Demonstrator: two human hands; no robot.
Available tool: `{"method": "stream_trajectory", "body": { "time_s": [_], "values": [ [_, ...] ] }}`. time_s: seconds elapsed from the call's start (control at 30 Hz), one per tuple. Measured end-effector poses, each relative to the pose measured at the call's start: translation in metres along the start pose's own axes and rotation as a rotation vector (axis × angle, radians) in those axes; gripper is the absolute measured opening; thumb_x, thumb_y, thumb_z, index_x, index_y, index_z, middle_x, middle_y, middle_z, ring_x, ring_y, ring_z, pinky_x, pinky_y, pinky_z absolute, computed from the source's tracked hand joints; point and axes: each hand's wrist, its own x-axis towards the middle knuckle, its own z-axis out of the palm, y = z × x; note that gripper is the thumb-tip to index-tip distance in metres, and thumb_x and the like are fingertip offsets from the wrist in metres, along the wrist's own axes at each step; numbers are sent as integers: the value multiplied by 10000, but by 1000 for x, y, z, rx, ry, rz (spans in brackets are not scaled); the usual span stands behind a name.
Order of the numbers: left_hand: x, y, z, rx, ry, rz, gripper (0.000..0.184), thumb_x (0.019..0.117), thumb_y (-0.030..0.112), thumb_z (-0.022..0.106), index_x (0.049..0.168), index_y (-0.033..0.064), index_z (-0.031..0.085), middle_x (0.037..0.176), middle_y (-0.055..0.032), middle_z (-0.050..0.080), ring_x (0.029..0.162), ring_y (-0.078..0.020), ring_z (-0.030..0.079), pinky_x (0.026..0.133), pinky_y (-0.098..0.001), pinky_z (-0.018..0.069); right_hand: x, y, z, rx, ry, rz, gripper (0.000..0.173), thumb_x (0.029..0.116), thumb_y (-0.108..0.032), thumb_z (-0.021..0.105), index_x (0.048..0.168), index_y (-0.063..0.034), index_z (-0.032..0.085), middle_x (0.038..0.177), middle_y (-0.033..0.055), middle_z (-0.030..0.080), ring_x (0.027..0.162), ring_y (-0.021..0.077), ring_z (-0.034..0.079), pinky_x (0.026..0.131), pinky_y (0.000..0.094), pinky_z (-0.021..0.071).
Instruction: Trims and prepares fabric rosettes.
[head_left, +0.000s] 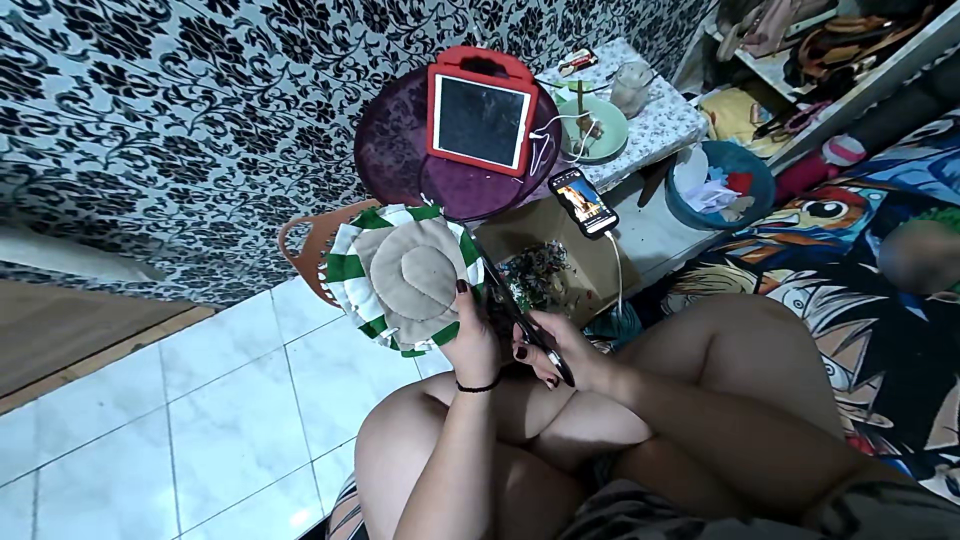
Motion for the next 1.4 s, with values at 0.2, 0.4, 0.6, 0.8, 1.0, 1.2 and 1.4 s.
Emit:
{"method": "stream_trajectory", "body": {
  "time_s": [0.2,0.4,0.6,0.8,1.0,1.2,1.4],
  "values": [
    [2,-2,-1,-52,5,8,214,1015,-11,525,1216,59,507,1040,-24,659,947,-145,697,894,-386,614,-1,-1,0,5,5,3,277,964,-292,678,1036,-44,578,712,-39,541,468,17,483,450,181,462],
    [4,-1,-1,-73,14,0,236,1022,-23,507,1245,52,488,1073,-52,655,987,-172,697,895,-405,617,-2,-3,0,5,15,8,227,976,-267,674,1007,-61,585,648,-55,521,445,15,471,437,181,449],
    [9,-3,-5,-114,-6,7,246,1029,-33,473,1264,40,478,1110,-81,658,1011,-208,702,918,-429,611,-3,-5,-1,-18,26,26,208,979,-248,682,999,-59,598,639,-47,525,435,16,467,422,178,439],
    [15,5,-6,-175,-8,-52,266,1014,-65,414,1253,42,466,1111,-97,649,1007,-232,707,888,-454,624,-3,-4,-4,-26,3,24,206,971,-224,696,1023,-49,601,642,-40,540,437,21,484,424,183,450],
    [16,7,-7,-227,-35,-80,234,1008,-72,389,1194,29,488,1052,-114,678,943,-255,729,856,-471,636,-1,3,-9,4,-131,-66,412,979,-382,637,1155,-17,562,884,-8,625,575,26,568,545,202,532],
    [14,5,-6,-215,-62,-86,263,990,-89,385,1197,30,495,1067,-106,678,963,-248,725,866,-467,631,1,-5,-13,-65,-70,-21,345,998,-345,639,1126,-30,583,847,-9,600,539,21,540,510,189,511],
    [16,2,-10,-220,-75,-90,266,989,-82,395,1203,38,496,1080,-115,676,984,-264,719,881,-499,623,0,-9,-12,-85,-22,23,301,992,-315,655,1094,-39,592,810,-10,591,502,15,507,473,177,476]
  ]
}}
